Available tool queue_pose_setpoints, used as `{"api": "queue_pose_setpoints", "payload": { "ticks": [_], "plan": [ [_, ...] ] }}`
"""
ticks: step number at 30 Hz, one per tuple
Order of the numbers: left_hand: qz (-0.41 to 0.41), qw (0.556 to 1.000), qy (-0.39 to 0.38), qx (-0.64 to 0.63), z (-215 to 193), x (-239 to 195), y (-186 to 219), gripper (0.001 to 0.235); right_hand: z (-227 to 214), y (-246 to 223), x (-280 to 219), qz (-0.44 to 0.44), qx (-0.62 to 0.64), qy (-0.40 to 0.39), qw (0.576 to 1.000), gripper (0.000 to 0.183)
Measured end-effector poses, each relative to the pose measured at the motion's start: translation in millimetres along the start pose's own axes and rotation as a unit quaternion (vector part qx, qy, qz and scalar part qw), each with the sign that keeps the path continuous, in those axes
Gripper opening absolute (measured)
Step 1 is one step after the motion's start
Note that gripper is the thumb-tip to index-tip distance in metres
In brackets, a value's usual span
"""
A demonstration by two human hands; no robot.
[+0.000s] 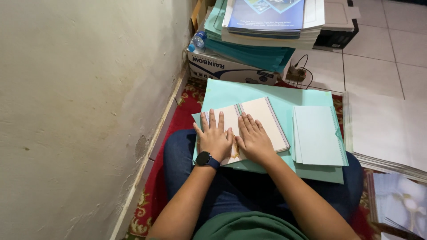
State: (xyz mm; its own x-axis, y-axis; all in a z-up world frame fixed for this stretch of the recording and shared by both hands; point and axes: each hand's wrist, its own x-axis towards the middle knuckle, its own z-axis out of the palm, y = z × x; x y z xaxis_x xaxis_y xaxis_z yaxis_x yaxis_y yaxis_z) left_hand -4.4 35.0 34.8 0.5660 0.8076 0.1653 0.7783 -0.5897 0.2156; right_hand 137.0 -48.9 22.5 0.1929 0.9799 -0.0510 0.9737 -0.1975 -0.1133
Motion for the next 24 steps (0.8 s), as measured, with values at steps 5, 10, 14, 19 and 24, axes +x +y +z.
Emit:
{"api": "queue_pose_setpoints", "payload": {
  "ticks": [5, 10, 14, 19, 24],
  "plan": [
    [-0.002, 1.000, -0.002, -0.003, -3, 0, 1, 0.066, -8, -2, 16, 0.005, 0.022, -0.006, 1.000, 0.073],
    [-0.002, 1.000, 0.002, 0.011, 3, 1, 0, 0.067, -2, 4, 51, 0.001, 0.030, 0.018, 0.999, 0.073],
    [-0.001, 1.000, 0.007, 0.004, 6, 1, -1, 0.066, 2, 4, 57, 0.005, 0.028, 0.049, 0.998, 0.071],
    [-0.001, 1.000, 0.008, -0.005, 3, 1, -1, 0.067, -1, 0, 31, 0.000, 0.027, 0.048, 0.998, 0.070],
    [-0.001, 1.000, 0.010, -0.011, -1, 0, 0, 0.066, -4, -4, -1, 0.010, 0.011, -0.016, 1.000, 0.072]
  ]
}}
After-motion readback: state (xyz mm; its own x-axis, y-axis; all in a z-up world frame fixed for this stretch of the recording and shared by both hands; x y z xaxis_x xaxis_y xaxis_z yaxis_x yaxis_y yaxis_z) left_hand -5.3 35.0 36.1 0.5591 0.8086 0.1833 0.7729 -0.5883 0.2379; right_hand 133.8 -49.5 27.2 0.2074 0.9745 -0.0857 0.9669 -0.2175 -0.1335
